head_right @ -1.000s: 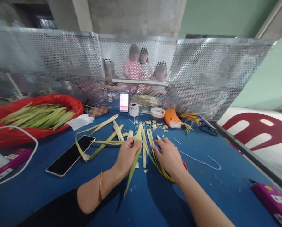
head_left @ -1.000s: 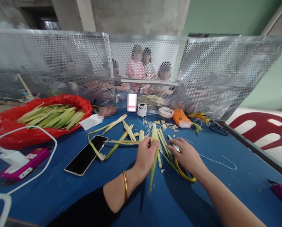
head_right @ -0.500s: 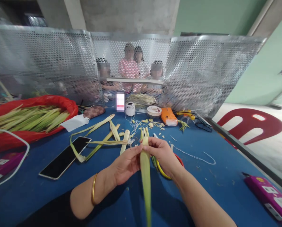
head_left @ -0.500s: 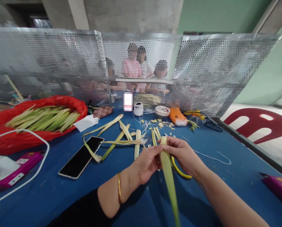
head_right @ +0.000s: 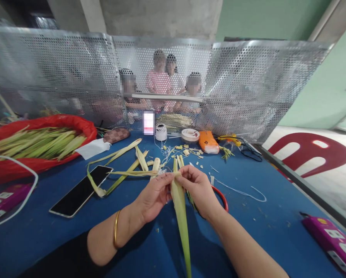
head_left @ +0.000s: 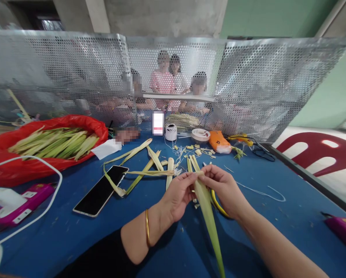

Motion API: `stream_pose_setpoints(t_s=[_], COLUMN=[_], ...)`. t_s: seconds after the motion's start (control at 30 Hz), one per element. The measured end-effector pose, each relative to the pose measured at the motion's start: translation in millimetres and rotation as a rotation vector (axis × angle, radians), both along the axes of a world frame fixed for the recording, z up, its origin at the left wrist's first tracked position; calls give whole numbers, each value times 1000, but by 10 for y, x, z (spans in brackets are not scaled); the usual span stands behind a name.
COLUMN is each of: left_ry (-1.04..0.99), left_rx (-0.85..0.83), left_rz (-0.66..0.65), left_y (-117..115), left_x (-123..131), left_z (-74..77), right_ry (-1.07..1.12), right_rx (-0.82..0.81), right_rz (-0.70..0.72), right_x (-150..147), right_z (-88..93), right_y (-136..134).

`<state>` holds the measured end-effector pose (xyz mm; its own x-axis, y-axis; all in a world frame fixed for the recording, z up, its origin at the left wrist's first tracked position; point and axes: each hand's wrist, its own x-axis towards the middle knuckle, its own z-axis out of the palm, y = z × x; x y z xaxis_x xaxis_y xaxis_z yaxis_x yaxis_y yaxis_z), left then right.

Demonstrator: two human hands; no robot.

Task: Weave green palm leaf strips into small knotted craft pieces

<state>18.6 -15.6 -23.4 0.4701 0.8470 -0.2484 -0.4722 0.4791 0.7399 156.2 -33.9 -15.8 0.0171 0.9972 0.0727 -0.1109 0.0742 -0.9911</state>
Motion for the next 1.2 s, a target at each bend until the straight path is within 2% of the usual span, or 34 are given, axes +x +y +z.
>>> stream_pose_setpoints(t_s=[0.2, 0.57, 0.73, 1.03, 1.2], left_ry=[207, 362, 389, 389, 393], left_rx=[129, 242, 248, 307, 285], left_rz=[121, 125, 138, 125, 103], left_y=[23, 40, 35, 45, 67], left_x=[-22, -36, -38, -48, -47], left_z=[49, 93, 105, 124, 108], right_ry=[-20, -60, -49, -41, -70], right_rx=[-6, 1, -25, 3, 23], right_rz=[-39, -104, -138, -114, -139], right_x=[-66, -64, -66, -40, -58], right_z=[-3, -37, -47, -42, -54], right_y=[-23, -14, -4, -14, -20])
